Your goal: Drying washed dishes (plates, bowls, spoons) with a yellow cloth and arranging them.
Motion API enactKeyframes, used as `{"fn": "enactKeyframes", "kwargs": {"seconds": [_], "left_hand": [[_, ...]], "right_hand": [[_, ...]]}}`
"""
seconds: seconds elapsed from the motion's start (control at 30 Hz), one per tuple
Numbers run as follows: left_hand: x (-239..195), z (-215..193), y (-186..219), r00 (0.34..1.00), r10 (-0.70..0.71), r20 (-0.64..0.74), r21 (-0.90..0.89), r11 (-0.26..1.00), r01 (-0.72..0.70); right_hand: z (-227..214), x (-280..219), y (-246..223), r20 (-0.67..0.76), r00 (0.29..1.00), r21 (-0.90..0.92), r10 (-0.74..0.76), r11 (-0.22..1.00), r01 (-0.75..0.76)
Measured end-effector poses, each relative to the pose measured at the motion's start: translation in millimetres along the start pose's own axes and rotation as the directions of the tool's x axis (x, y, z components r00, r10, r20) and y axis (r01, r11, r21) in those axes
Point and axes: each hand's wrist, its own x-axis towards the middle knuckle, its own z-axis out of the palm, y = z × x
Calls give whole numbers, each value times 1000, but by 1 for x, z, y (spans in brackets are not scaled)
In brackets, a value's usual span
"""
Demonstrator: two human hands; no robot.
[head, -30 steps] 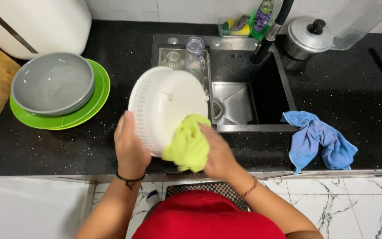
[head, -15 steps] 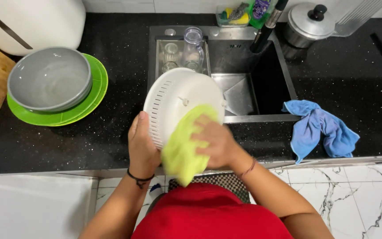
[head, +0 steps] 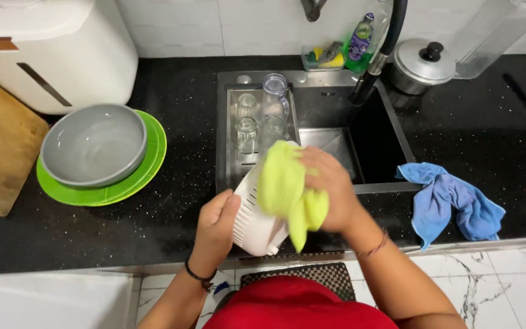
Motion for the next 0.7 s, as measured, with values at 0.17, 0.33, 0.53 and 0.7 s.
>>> {"fn": "enactKeyframes", "kwargs": {"seconds": [0.17,0.33,0.53,0.7], "left_hand": [[2,-27,0,996,40,80,81,996,-47],[12,-49,5,989,47,138,108,992,-63],[35,-95,20,985,25,171,-22,1000,-21],[60,-92,65,989,-135,-57,-685,726,60]], "right_hand": [[8,11,-1,84,812,480,577,691,-541],[16,53,-58,-8,1000,-72,21,997,-21],[43,39,15,69,959,346,275,895,-282],[98,17,28,-69,650,830,757,405,-384]]}}
